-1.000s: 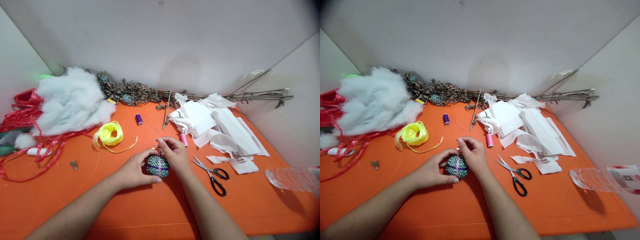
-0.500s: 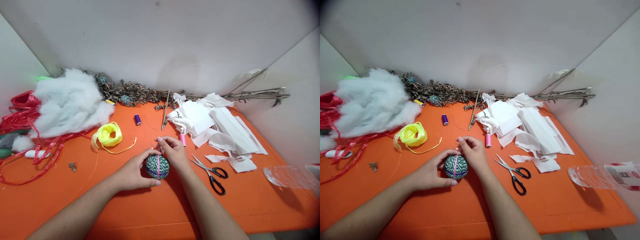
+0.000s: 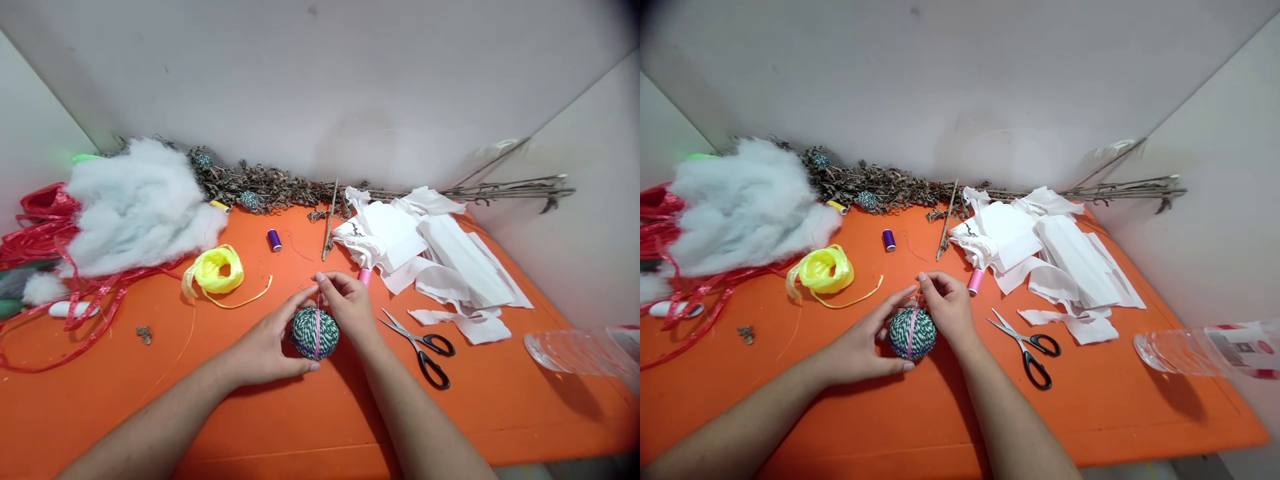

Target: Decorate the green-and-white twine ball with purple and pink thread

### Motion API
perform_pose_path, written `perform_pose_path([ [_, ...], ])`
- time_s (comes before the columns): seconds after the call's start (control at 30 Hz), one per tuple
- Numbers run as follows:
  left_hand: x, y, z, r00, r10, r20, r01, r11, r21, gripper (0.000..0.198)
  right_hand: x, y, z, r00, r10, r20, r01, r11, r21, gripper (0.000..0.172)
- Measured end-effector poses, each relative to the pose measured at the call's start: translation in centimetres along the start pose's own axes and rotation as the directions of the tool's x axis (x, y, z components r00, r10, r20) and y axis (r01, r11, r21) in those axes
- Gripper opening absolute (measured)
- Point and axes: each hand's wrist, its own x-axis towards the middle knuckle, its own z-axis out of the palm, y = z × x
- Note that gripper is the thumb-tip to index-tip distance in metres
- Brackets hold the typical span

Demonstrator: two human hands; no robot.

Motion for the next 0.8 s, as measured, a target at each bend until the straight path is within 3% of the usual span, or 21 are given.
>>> perform_pose_path([
  [0.13, -0.03, 0.02, 0.01, 1.0, 0.006, 0.014, -0.006, 0.999, -0.034, 0.094, -0.15, -0.07, 0.03, 1.0, 0.008, 0.006, -0.008, 1.0, -0.018, 0.031],
  [0.3, 0.33, -0.12, 0.28, 0.999, -0.024, -0.031, 0.017, 0.978, -0.206, 0.064, -0.55, -0.26, 0.23, 0.998, -0.057, 0.016, 0.059, 0.989, -0.138, 0.031],
  [0.53, 0.62, -0.28, 0.0, 0.989, -0.142, -0.029, 0.132, 0.966, -0.223, 0.079, -0.73, -0.17, 0.27, 0.991, -0.135, 0.008, 0.135, 0.975, -0.175, 0.03],
  [0.8, 0.39, 0.08, 0.09, 0.984, -0.174, 0.022, 0.175, 0.959, -0.221, 0.074, -0.65, -0.35, 0.25, 0.986, -0.168, 0.021, 0.169, 0.968, -0.188, 0.029],
])
